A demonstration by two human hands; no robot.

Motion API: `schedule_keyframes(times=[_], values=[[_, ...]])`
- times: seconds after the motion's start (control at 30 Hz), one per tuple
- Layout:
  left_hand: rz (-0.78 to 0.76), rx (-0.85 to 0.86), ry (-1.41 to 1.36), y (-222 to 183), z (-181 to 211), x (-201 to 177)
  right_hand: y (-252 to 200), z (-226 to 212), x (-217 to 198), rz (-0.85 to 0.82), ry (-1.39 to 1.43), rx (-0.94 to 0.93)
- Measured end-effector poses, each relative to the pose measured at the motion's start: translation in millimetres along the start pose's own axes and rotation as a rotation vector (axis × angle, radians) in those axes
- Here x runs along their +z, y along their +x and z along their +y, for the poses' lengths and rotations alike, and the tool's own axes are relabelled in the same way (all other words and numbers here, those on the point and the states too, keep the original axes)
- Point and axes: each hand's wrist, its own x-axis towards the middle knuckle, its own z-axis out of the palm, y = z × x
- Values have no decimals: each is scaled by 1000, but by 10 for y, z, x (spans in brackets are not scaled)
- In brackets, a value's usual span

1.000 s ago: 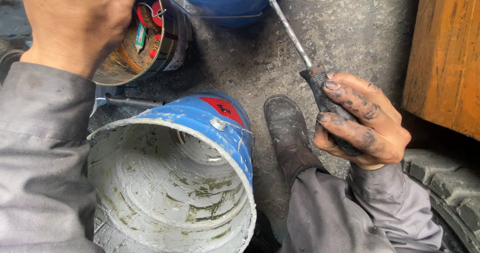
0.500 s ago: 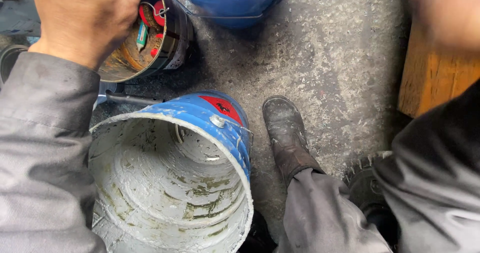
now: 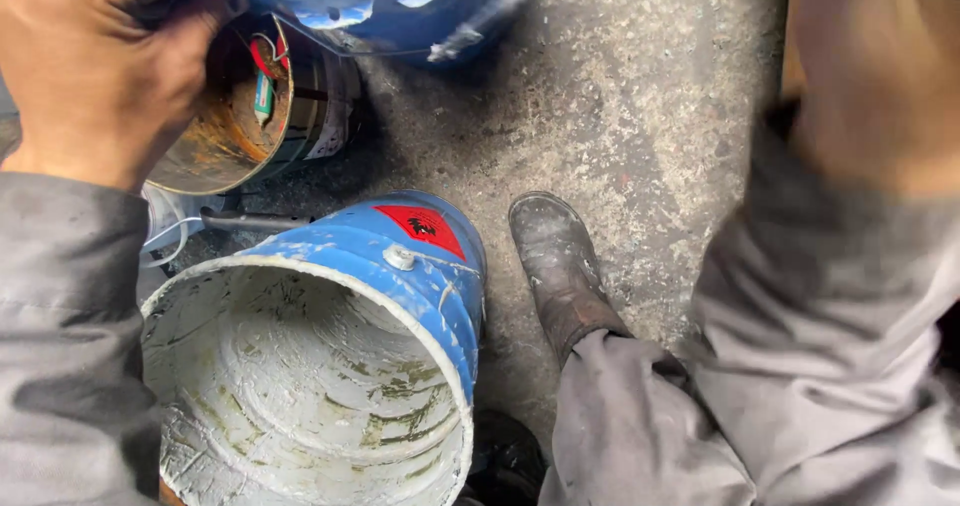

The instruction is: Opening industrial paint buckets, pouring liquids, and stirring them together.

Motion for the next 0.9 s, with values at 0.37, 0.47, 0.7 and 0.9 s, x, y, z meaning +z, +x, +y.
schedule_keyframes(times=[0.37, 0.47, 0.7, 0.9], values=[[-75, -146, -283, 35, 7, -22, -123, 324, 560, 162, 114, -94], [-69, -169, -277, 37, 2, -19, -111, 399, 571, 159, 76, -162], [-80, -139, -252, 32, -25, -24, -246, 321, 612, 227, 170, -144], [-69, -168, -292, 67, 48, -23, -247, 319, 653, 256, 175, -145]])
